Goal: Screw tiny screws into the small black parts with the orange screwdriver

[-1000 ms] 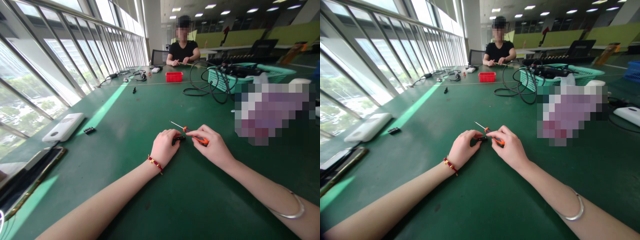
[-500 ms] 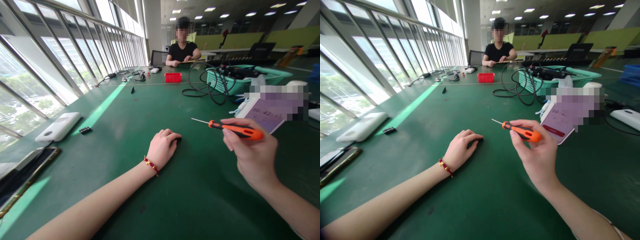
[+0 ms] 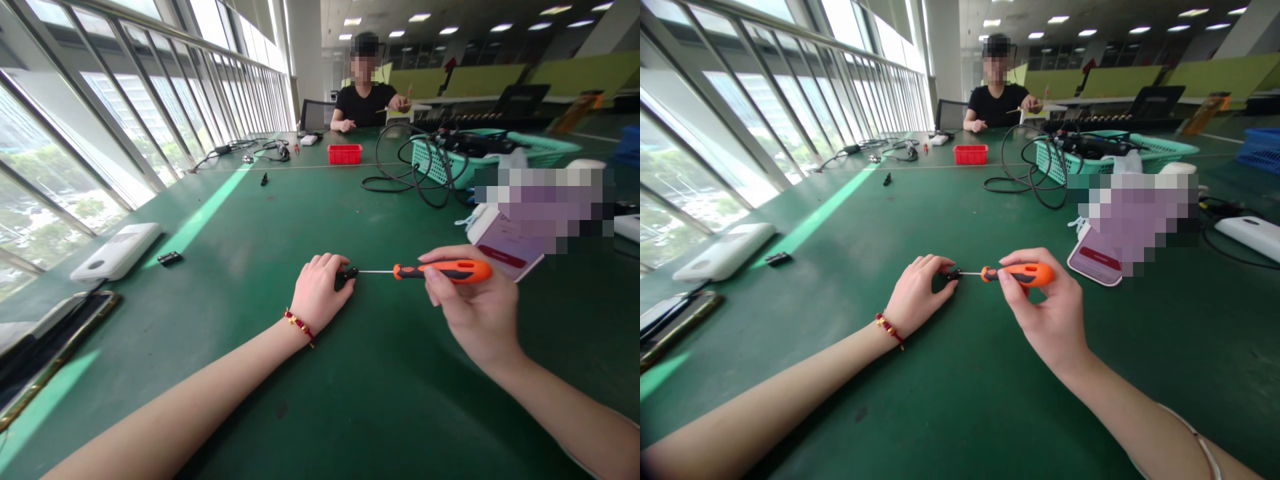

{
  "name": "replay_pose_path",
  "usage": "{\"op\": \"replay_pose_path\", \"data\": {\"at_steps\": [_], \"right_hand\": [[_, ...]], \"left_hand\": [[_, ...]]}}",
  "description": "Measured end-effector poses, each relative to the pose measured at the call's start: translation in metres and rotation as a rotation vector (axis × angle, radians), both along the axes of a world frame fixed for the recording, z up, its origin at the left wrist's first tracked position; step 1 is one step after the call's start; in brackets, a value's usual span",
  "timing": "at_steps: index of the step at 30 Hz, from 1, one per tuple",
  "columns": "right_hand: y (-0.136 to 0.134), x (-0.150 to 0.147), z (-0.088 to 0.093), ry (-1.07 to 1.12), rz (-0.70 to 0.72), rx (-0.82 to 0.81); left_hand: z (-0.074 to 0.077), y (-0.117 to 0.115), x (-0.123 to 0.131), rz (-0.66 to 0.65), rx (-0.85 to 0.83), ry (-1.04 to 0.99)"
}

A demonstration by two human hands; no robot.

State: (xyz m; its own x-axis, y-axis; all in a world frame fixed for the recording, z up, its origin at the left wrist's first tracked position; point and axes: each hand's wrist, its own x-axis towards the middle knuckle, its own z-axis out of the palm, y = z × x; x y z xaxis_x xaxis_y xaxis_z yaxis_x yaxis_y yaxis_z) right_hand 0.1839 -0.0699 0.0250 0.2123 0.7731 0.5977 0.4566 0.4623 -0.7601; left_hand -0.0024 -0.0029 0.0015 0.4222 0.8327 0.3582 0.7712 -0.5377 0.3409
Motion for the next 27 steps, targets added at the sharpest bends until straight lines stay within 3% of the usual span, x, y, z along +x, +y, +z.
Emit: {"op": "replay_pose_path", "data": {"at_steps": [27], "right_hand": [[-0.0081,-0.0085,0.0062,-0.262,0.042,0.042]], "left_hand": [[0.0016,0.0004,0.0003,-0.016,0.013,-0.049]]}}
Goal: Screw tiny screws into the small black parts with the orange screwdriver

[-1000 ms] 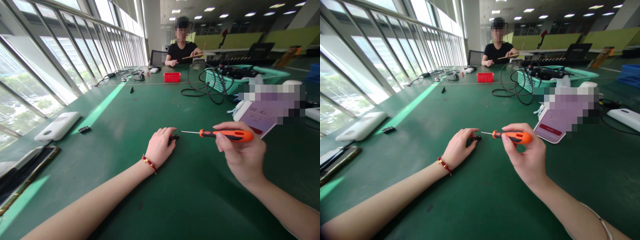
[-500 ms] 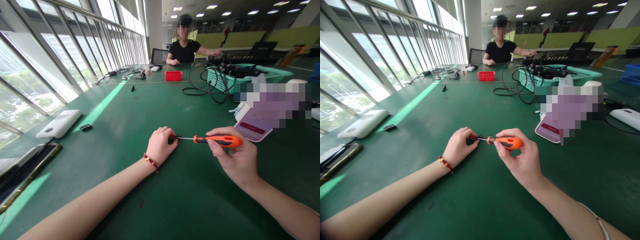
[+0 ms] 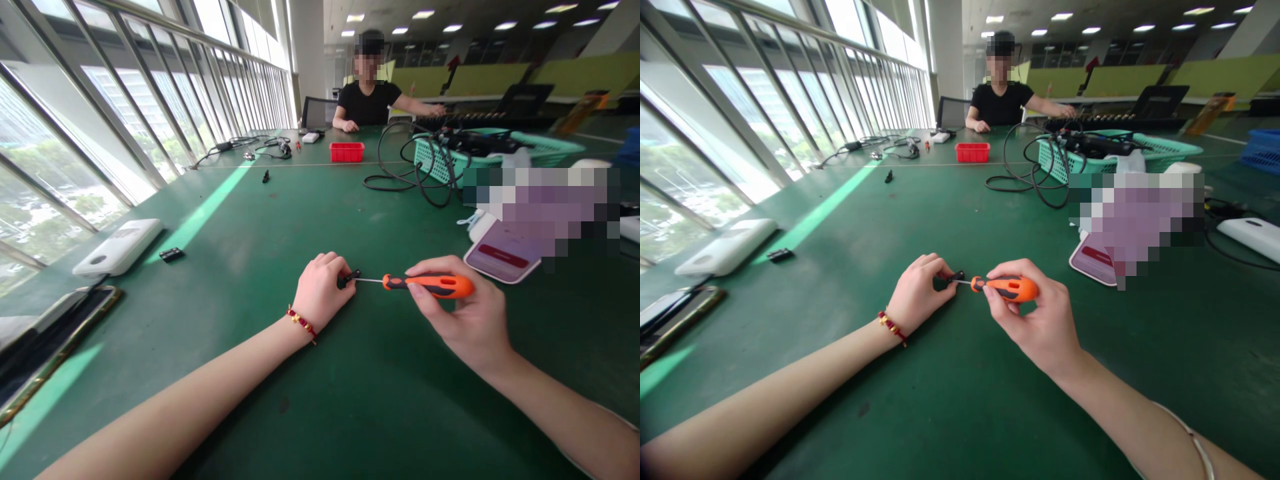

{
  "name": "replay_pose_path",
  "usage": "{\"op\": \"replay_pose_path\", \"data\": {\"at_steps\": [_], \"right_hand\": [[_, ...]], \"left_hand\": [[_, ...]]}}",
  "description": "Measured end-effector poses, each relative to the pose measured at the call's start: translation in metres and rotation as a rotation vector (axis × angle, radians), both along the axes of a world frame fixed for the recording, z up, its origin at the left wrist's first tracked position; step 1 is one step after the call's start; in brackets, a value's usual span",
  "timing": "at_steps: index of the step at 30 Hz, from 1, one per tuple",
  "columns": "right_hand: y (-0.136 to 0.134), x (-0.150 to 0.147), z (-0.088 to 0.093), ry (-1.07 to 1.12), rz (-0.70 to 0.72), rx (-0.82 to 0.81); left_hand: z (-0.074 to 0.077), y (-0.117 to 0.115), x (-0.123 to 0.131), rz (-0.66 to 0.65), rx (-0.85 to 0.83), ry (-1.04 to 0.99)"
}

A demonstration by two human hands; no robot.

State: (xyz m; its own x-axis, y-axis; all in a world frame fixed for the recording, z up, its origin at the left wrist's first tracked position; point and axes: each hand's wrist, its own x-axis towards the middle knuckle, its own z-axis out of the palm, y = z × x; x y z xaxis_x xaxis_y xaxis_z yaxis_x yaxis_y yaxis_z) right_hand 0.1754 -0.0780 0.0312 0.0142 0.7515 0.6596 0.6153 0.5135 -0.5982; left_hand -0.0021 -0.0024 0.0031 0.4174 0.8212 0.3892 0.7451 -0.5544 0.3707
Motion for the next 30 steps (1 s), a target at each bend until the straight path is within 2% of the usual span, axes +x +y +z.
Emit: {"op": "replay_pose_path", "data": {"at_steps": [8,15,18,22,27,30], "right_hand": [[-0.006,-0.008,0.004,-0.085,0.040,0.021],[-0.008,-0.013,-0.002,0.031,0.013,0.027],[-0.008,-0.014,-0.003,0.089,0.048,-0.026],[-0.010,-0.016,-0.001,0.027,0.063,-0.134],[-0.009,-0.016,-0.003,0.105,0.026,0.006],[-0.010,-0.015,-0.004,0.116,0.041,-0.064]], "left_hand": [[0.002,-0.002,0.002,0.013,-0.071,-0.020],[0.002,-0.002,0.003,0.015,-0.062,-0.013],[0.003,-0.002,0.003,0.020,-0.061,-0.006],[0.002,-0.002,0.003,0.015,-0.058,-0.005],[0.002,-0.002,0.002,0.009,-0.050,0.003],[0.002,-0.002,0.002,0.011,-0.052,0.006]]}}
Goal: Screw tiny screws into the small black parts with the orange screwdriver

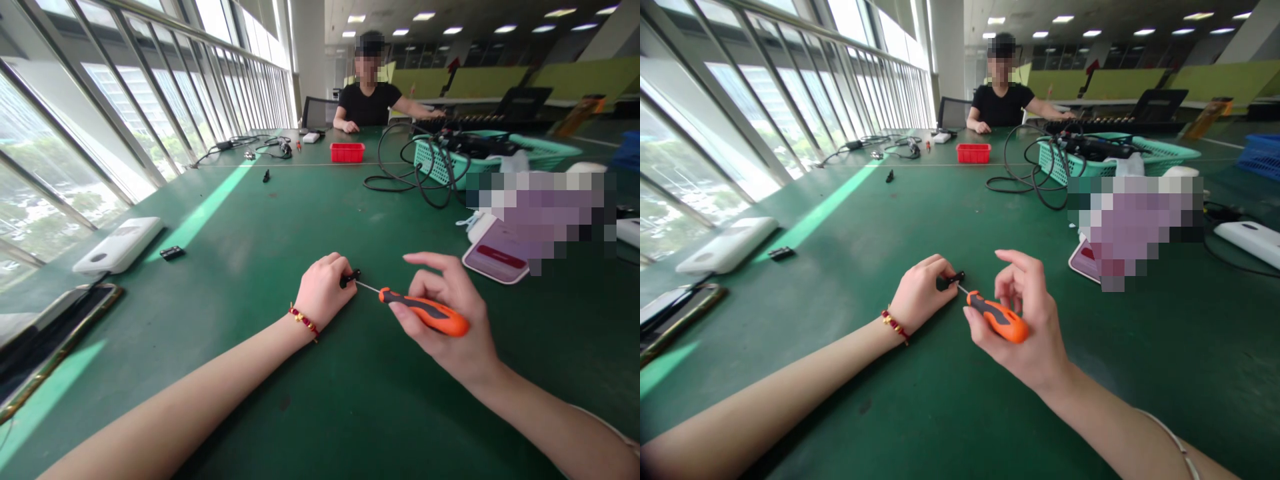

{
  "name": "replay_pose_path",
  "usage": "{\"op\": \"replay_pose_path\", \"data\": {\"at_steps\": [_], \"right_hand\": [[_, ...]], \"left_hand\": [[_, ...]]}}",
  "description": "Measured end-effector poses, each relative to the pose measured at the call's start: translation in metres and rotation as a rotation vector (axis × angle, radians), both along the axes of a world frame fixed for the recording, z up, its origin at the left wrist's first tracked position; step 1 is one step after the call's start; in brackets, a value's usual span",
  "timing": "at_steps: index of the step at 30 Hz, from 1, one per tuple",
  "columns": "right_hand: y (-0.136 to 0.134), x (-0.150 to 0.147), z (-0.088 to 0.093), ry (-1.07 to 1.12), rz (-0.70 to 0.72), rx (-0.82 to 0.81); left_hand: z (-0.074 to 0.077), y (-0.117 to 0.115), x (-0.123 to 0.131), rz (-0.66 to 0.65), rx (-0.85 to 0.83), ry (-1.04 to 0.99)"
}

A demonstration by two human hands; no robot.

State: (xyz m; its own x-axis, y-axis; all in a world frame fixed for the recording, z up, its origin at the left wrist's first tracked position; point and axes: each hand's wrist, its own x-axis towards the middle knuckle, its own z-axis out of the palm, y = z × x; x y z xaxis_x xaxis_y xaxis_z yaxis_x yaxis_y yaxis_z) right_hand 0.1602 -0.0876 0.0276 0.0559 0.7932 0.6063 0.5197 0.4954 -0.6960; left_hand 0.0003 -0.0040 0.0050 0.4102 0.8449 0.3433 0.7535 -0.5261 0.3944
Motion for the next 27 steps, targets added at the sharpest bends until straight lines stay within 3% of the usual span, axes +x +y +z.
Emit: {"op": "replay_pose_path", "data": {"at_steps": [3,9,15,22,27], "right_hand": [[-0.0018,0.0003,0.0000,-0.083,0.019,-0.073],[0.0014,-0.0008,-0.0028,0.003,0.000,0.072],[-0.0017,-0.0006,0.0031,-0.143,0.045,-0.071],[0.0008,0.0009,-0.0012,-0.065,0.008,0.049],[-0.0003,0.0015,0.0036,-0.188,0.094,-0.061]], "left_hand": [[-0.0004,0.0006,-0.0001,-0.003,-0.007,0.000],[-0.0003,-0.0001,0.0000,-0.005,-0.002,-0.006],[-0.0006,0.0001,-0.0001,-0.006,-0.005,-0.005],[-0.0005,0.0006,0.0000,-0.009,-0.010,-0.018],[-0.0011,0.0009,-0.0005,-0.013,-0.001,0.000]]}}
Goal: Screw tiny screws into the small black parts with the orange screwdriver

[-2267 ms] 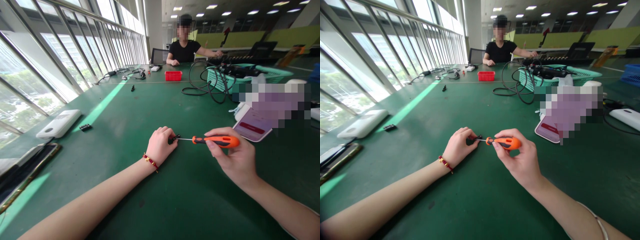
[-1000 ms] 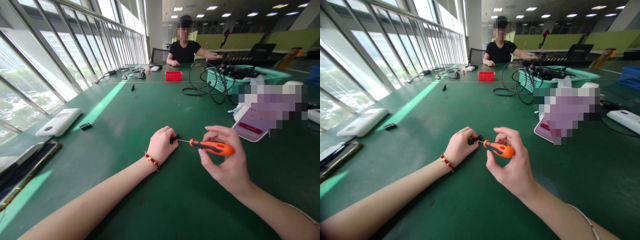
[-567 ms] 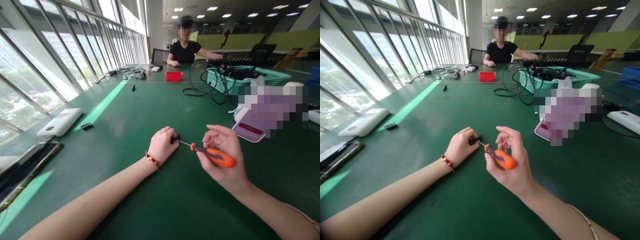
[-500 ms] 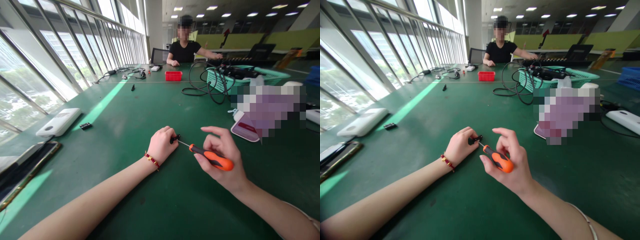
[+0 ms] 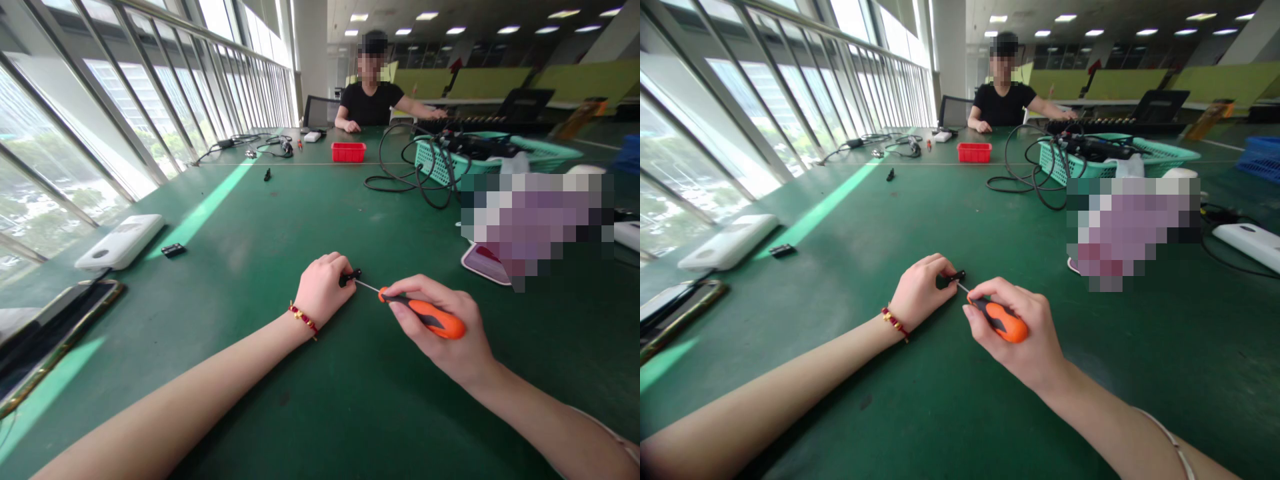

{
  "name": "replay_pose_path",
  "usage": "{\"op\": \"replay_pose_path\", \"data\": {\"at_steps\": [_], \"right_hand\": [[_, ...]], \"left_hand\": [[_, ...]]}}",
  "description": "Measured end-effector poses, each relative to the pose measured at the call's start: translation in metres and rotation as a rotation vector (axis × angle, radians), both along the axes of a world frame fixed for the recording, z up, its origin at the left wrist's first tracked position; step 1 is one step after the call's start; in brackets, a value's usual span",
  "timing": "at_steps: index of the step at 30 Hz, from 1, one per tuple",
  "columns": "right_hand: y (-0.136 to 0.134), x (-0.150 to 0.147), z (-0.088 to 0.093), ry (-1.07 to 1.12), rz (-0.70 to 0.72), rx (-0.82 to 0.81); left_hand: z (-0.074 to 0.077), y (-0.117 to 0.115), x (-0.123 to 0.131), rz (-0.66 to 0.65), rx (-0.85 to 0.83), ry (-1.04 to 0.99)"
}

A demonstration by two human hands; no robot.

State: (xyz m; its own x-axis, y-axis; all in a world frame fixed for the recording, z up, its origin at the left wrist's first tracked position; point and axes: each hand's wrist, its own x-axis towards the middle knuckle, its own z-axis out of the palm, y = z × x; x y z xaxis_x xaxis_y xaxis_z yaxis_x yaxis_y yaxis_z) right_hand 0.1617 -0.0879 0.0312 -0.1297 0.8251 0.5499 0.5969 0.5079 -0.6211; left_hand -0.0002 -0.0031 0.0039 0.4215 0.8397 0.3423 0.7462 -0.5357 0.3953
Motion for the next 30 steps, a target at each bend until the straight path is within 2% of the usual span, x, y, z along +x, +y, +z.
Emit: {"op": "replay_pose_path", "data": {"at_steps": [4,8,10,14,16,21,30], "right_hand": [[0.000,0.007,0.004,-0.039,-0.002,0.140],[0.011,0.018,-0.001,-0.009,-0.137,0.301],[0.022,0.021,-0.009,-0.054,-0.143,0.226],[0.047,0.023,-0.030,-0.195,-0.116,-0.043],[0.055,0.023,-0.037,-0.239,-0.094,-0.095],[0.055,0.021,-0.039,-0.299,-0.070,-0.103],[0.050,0.019,-0.035,-0.308,-0.077,-0.092]], "left_hand": [[-0.001,0.001,-0.001,0.000,0.031,0.008],[-0.002,0.004,-0.003,-0.026,0.018,-0.017],[-0.002,0.004,-0.003,-0.053,0.006,-0.036],[-0.002,0.004,-0.003,-0.122,0.019,-0.082],[-0.002,0.003,-0.003,-0.160,0.038,-0.099],[-0.001,0.002,-0.001,-0.243,0.049,-0.106],[-0.001,0.002,-0.002,-0.271,0.013,-0.181]]}}
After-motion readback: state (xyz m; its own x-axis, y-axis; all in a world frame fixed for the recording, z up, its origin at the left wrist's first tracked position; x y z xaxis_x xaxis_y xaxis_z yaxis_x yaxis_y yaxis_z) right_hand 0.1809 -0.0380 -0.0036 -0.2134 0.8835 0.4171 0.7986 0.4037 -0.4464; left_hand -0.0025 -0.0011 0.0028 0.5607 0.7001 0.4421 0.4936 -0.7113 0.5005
